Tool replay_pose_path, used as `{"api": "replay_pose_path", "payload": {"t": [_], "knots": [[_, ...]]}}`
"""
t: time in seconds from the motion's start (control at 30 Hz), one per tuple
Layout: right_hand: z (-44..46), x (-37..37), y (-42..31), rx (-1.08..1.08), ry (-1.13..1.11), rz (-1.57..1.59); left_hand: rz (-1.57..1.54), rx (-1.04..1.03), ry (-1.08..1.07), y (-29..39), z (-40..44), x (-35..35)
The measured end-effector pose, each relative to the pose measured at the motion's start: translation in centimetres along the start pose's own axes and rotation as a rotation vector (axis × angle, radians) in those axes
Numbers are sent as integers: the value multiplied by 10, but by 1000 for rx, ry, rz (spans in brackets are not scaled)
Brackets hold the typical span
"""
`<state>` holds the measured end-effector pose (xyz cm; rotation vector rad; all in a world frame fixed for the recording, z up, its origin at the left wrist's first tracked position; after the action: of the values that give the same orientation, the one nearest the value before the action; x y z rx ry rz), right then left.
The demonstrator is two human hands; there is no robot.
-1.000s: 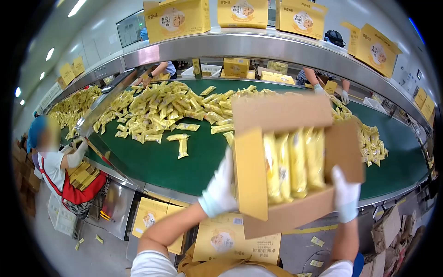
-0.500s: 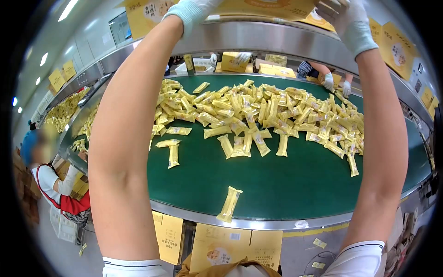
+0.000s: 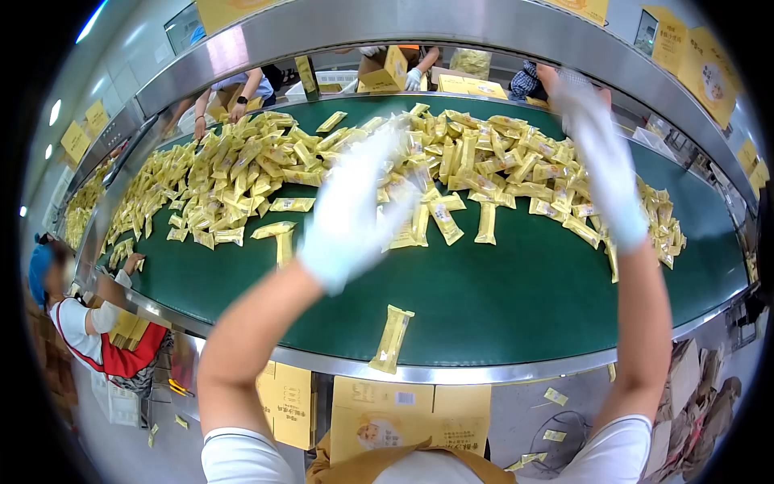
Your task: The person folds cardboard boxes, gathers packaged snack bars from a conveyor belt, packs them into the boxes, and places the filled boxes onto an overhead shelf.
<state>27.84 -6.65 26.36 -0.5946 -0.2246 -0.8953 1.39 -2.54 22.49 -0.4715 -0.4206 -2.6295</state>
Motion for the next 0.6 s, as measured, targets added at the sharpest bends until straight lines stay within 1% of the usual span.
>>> {"api": "replay_pose_path", "payload": {"t": [0.03, 0.07, 0.1, 0.13, 0.17, 0.2, 0.23, 0.27, 0.3, 0.33, 0.37, 0.4, 0.43, 0.47, 0.5, 0.57, 0.6], "knots": [[-56, -1, 7, -40, -190, -131, -170, 53, -434, 13, -48, -6], [-119, -10, 4, -248, -428, 106, -318, 155, -454, 13, -106, 6], [-178, -17, -3, -294, -667, 232, -131, 309, -763, 5, -169, 13], [-252, -19, 4, -578, -860, 232, -120, 435, -678, -2, -217, 30], [-328, -20, 15, -706, -982, 183, 31, 519, -611, -8, -255, 53], [-389, -19, 21, -624, -956, 99, 179, 716, -552, -22, -312, 74], [-438, -15, 20, -970, -1035, 13, 327, 910, -482, -30, -366, 96], [-479, -12, 25, -1077, -983, -179, 339, 931, -332, -15, -383, 109], [-507, -13, 21, -1127, -795, -258, 346, 947, -184, -1, -400, 123], [-529, -17, 12, -1236, -773, -402, 386, 966, -335, -4, -445, 119], [-549, -31, 3, -1266, -586, -273, 377, 1103, -384, -1, -466, 115], [-552, -39, -18, -1443, -598, -196, 366, 1239, -443, 10, -484, 110], [-549, -46, -27, -1451, -497, -104, 349, 1370, -505, 16, -501, 105], [-550, -51, -29, -1454, -390, -18, 250, 1387, -528, 13, -504, 100], [-555, -51, -29, -1454, -282, 64, 233, 1375, -512, 15, -504, 101], [-567, -55, -19, -1384, -294, 17, 195, 1354, -477, 20, -488, 100], [-574, -53, -17, -1347, -308, -4, 191, 1341, -443, 14, -501, 101]]}}
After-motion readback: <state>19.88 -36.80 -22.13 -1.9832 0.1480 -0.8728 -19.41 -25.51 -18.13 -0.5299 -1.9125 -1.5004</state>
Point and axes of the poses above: each hand's wrist, its own z-axis towards the middle knuckle, its own x-axis out of the back of the hand, y = z × x, the point moved 9 cm from there along z, towards the middle knuckle, and after that the axes turned 12 degrees about y, right-handed, at the moved point
